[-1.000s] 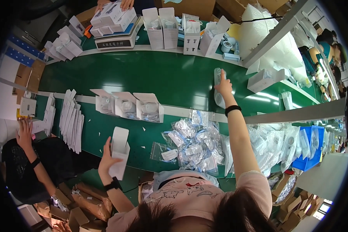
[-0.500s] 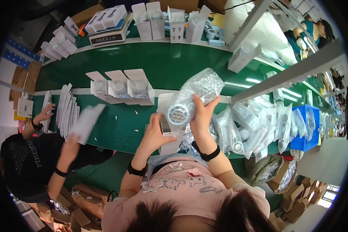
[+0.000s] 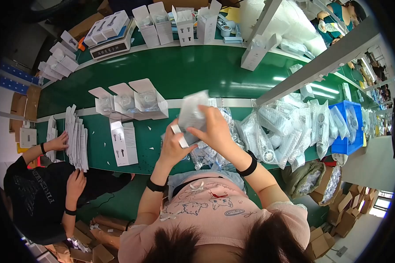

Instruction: The person packages items by hand, placing a bubble-wrapped device, a small plastic bag, and a white cable into a white box. They repeat this process multiple times, occasionally moving items on the table to reach more boxes.

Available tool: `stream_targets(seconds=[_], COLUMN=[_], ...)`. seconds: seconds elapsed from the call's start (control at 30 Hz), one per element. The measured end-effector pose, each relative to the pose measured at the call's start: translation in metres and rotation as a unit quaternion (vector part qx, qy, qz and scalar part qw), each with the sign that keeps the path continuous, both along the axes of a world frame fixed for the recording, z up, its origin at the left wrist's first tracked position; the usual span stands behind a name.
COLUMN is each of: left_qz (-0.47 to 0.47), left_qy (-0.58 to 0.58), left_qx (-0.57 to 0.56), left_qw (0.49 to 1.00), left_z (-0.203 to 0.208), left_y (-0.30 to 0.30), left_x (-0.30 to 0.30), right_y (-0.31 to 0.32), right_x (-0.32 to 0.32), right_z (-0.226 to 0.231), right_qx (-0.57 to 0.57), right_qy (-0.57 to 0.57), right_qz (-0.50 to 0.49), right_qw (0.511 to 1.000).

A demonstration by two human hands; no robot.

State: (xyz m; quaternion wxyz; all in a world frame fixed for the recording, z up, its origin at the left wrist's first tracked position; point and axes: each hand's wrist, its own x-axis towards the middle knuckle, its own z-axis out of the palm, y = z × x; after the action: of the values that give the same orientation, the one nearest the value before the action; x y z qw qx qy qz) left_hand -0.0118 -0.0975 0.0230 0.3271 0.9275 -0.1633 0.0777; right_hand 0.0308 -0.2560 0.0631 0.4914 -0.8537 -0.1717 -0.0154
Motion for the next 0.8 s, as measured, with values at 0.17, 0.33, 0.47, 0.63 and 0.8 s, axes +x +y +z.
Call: stream_targets(seconds=[0.17,0.33,0.47,0.63,0.8], left_qz=[0.089,0.14,0.139,0.089,0.058], left_qy=[-0.077,0.016,0.015,-0.046,-0.004], left_qx=[-0.231,-0.269,-0.235,-0.167,-0.133], left_qw=[0.966,0.953,0.962,0.981,0.989], left_z=[-0.057,-0.093,-0.075,-0.025,-0.013], left_y=[0.004,0.02,0.029,0.023,0.014], left_x=[0.007,-0.018,-0.022,-0.005,-0.002], right_y=[-0.012,-0.045,-0.025,-0.028,-0.044], right_x=[0.019,0.087,0.099,0.114,0.105], right_z=[-0.033,-0.146,-0.167,-0.171,-0.155], right_qx=[0.048,-0.077,-0.297,-0.373,-0.24], right_qy=[-0.122,-0.022,-0.06,-0.008,0.057], right_qz=[0.011,-0.113,-0.042,0.071,0.045], right_qw=[0.991,0.99,0.952,0.925,0.968])
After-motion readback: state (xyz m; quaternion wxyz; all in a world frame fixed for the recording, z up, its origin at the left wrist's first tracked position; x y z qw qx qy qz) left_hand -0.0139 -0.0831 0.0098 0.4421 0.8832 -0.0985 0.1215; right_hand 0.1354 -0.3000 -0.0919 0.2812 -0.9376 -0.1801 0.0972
